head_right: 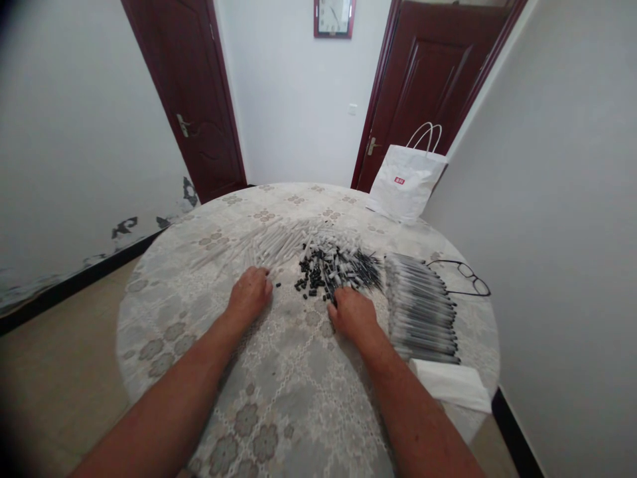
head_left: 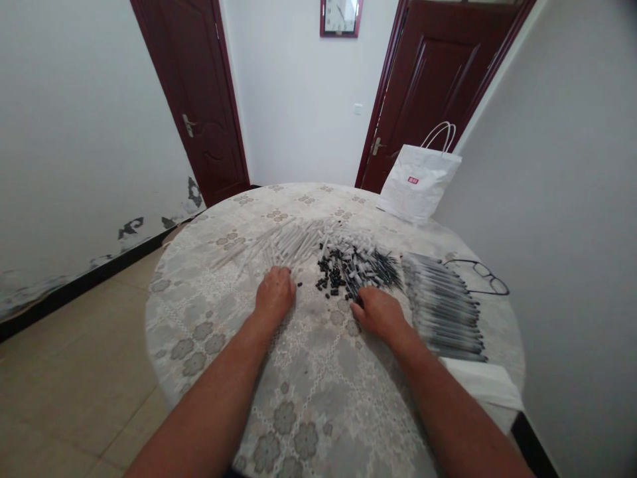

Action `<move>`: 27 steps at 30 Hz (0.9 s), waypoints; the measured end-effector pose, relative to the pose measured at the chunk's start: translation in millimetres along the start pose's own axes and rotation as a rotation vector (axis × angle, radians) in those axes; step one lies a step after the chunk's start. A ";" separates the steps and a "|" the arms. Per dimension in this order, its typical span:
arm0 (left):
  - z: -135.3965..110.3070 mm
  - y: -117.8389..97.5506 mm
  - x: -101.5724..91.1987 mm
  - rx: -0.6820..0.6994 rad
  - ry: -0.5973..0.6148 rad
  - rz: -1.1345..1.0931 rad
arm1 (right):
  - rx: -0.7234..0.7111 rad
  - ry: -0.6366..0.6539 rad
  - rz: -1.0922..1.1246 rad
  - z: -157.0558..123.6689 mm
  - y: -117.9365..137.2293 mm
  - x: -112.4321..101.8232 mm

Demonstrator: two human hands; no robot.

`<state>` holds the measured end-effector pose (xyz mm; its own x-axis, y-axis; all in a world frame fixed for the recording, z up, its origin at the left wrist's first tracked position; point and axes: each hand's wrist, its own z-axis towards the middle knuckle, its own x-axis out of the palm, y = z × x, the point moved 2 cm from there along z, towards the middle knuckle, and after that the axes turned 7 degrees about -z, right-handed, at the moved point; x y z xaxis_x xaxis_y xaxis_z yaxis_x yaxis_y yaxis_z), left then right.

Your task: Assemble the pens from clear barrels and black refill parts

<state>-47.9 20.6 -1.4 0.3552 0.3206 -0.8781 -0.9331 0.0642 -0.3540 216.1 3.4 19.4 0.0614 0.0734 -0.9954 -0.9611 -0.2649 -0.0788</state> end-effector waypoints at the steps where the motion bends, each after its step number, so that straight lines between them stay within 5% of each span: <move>1: 0.5 -0.4 -0.9 0.003 -0.020 -0.065 | 0.011 0.002 -0.016 0.3 1.8 0.6; 7: 0.8 -8.7 -6.0 -0.125 -0.033 -0.559 | 0.071 -0.004 -0.071 1.9 5.5 5.2; 14: -9.5 -36.0 -1.3 -0.174 0.295 -1.226 | 0.117 -0.179 0.145 7.4 -8.9 7.7; 18: -13.1 -41.7 1.1 -0.162 0.391 -1.347 | 0.140 -0.349 0.606 9.8 -11.6 2.8; 23: -16.8 -44.1 2.3 -0.129 0.528 -1.463 | 0.152 -0.265 1.405 12.6 -3.2 2.0; 27: -18.8 -44.3 1.5 -0.082 0.587 -1.414 | 0.101 -0.356 1.750 13.9 -1.6 0.0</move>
<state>-5.0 0.4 6.9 0.9118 -0.3640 0.1900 0.1763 -0.0708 -0.9818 213.9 17.2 20.3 -0.9884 -0.0134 0.1512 0.1508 -0.2011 0.9679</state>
